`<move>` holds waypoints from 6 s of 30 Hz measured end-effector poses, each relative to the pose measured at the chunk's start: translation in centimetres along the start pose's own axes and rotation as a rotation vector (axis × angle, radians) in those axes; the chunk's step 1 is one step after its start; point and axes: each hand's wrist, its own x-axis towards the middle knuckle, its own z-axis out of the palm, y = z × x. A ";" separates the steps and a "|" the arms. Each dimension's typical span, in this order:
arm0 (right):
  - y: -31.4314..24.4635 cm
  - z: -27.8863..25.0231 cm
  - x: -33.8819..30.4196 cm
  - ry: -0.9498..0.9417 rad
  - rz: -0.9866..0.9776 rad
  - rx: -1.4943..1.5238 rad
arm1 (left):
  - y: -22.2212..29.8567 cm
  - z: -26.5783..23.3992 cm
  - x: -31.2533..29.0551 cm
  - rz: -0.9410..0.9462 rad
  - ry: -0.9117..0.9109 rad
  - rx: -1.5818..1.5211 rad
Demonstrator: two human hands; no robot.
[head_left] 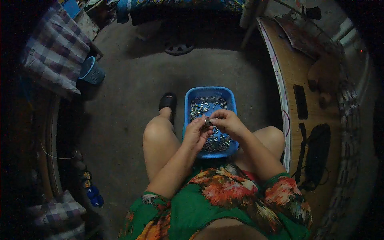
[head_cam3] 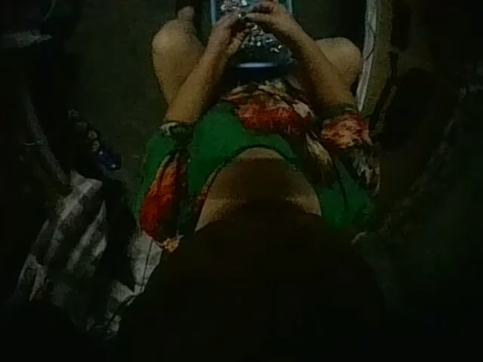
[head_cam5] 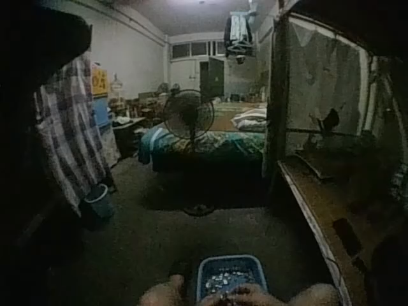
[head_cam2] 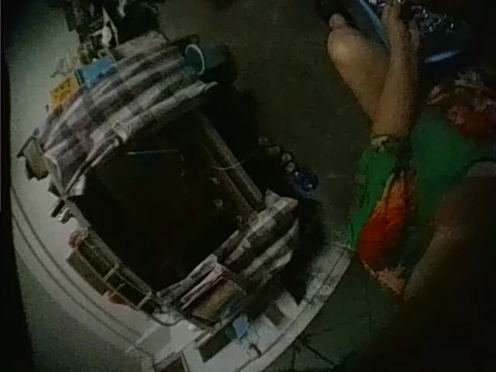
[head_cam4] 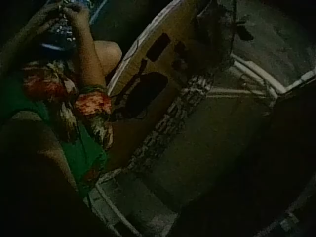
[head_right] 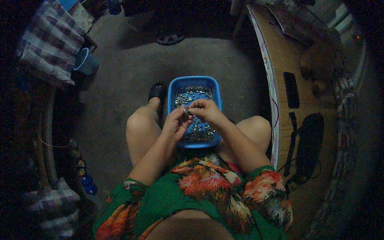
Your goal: Sorting through a bin of small metal hardware components by hand.
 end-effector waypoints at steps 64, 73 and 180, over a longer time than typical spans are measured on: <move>0.2 -1.0 0.4 -0.106 0.154 0.464 | 0.1 -0.6 0.2 0.013 0.003 0.007; 0.3 -1.1 0.6 -0.138 0.179 0.493 | 0.1 -0.5 0.1 0.021 0.025 0.027; 0.2 -0.8 0.7 -0.093 0.178 0.446 | 0.0 -0.9 0.2 0.018 0.037 -0.012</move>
